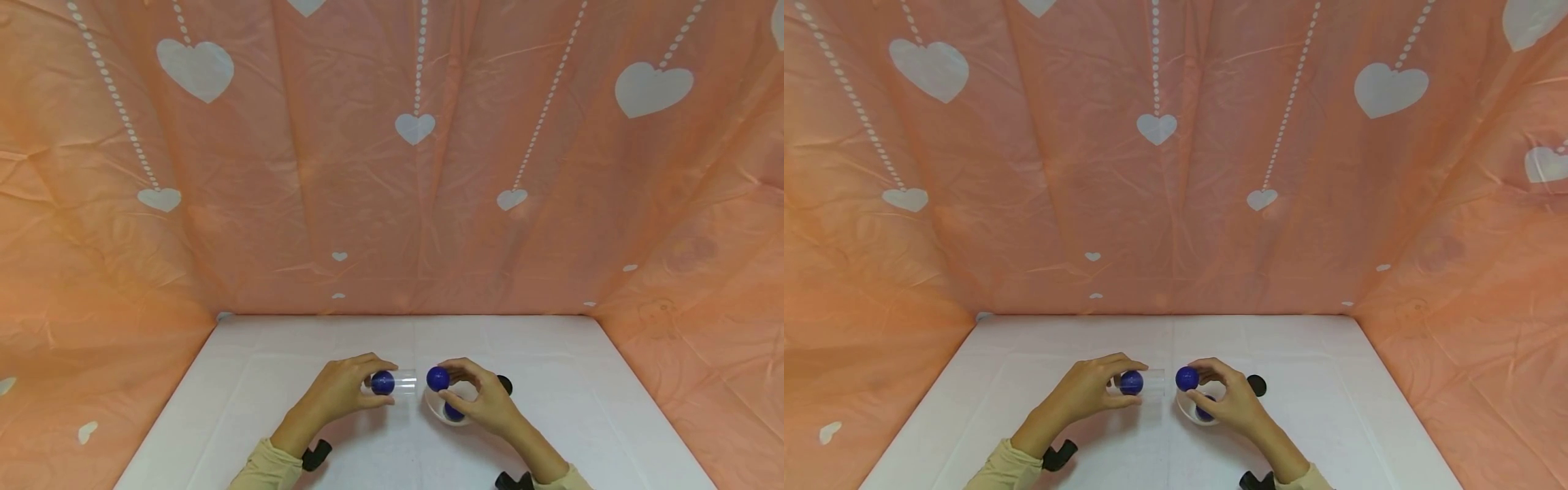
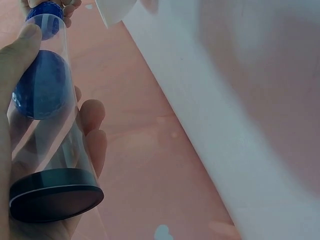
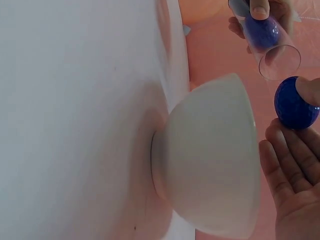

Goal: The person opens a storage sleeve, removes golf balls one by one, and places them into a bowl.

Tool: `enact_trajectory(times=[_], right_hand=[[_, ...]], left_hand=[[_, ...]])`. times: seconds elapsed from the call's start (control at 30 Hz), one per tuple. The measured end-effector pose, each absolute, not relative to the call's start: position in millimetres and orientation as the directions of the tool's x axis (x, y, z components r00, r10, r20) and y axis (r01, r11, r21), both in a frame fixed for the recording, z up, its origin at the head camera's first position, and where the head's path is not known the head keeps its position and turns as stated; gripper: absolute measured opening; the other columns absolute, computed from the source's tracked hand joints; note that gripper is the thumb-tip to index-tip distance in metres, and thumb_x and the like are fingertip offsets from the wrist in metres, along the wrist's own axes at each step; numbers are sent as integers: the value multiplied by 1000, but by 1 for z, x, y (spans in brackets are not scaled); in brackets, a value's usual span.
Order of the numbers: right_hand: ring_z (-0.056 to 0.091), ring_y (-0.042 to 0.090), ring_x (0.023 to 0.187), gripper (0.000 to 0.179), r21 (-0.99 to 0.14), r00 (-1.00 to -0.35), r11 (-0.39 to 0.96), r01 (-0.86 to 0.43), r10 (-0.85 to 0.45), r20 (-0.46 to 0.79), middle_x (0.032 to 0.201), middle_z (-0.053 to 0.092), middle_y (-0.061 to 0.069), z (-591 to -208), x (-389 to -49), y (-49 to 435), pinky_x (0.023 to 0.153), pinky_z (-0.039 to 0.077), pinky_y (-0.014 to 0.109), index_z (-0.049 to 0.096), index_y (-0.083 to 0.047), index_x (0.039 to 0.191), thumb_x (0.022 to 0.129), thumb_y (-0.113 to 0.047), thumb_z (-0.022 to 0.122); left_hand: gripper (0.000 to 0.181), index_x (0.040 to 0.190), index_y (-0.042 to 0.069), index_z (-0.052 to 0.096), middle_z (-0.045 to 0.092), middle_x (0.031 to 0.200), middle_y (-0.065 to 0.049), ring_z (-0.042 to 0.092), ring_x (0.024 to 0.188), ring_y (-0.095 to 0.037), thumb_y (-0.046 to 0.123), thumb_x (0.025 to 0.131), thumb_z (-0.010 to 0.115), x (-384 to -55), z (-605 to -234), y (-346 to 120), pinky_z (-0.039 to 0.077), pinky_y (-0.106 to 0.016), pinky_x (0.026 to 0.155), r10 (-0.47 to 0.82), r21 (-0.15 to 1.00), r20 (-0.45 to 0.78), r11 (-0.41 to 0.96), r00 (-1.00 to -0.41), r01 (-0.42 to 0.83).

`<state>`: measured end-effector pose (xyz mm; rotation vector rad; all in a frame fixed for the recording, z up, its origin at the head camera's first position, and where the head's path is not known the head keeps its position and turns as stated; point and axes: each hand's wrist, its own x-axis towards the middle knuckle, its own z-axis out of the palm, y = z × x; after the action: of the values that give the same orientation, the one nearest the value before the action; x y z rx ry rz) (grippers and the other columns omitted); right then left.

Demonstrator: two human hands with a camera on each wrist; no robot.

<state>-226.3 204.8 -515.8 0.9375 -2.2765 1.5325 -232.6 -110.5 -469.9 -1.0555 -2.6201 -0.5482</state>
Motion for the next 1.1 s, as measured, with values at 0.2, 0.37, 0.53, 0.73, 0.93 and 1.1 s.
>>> enact_trajectory(times=[0.2, 0.37, 0.53, 0.73, 0.93, 1.1], right_hand=[[71, 15, 100, 41, -740, -776, 268, -617, -365, 515, 112, 76, 2, -516, -226, 211, 94, 56, 25, 70, -11, 129, 92, -5, 85], [71, 14, 100, 41, -728, -780, 299, -618, -351, 518, 111, 77, 0, -517, -225, 217, 94, 56, 26, 71, -13, 129, 92, -6, 86], [71, 14, 101, 41, -713, -773, 311, -629, -346, 531, 111, 76, 1, -517, -225, 222, 94, 56, 27, 71, -11, 128, 91, -4, 85], [71, 14, 101, 41, -698, -772, 335, -633, -335, 540, 110, 77, 1, -515, -223, 230, 93, 56, 25, 70, -11, 128, 91, -3, 86], [71, 12, 99, 42, -688, -794, 395, -609, -310, 524, 109, 77, -4, -514, -221, 237, 88, 57, 30, 71, -15, 129, 91, -7, 87], [72, 11, 99, 43, -665, -806, 458, -590, -279, 523, 108, 77, -6, -515, -220, 242, 88, 58, 33, 72, -17, 128, 89, -10, 89]], left_hand=[[52, 131, 27, 76, 74, 113, 13, 69, 93, -3, 49, 85, 90, -233, -470, -110, 60, -33, 77, 603, 248, 376, 666, -704, 704], [53, 130, 27, 76, 74, 113, 13, 70, 93, -4, 49, 85, 90, -232, -470, -110, 59, -33, 77, 601, 245, 378, 668, -704, 703], [53, 130, 26, 77, 74, 113, 12, 70, 93, -5, 49, 85, 90, -232, -470, -109, 59, -33, 76, 601, 249, 381, 665, -702, 704], [53, 130, 26, 76, 74, 114, 12, 70, 92, -4, 48, 85, 91, -232, -470, -109, 59, -32, 75, 602, 252, 382, 662, -701, 706], [53, 130, 27, 76, 74, 115, 12, 70, 92, -4, 49, 85, 90, -232, -470, -109, 59, -31, 75, 602, 247, 381, 666, -702, 704], [53, 131, 25, 76, 74, 115, 11, 70, 93, -4, 48, 85, 90, -231, -469, -109, 59, -32, 75, 603, 258, 381, 659, -701, 707]])
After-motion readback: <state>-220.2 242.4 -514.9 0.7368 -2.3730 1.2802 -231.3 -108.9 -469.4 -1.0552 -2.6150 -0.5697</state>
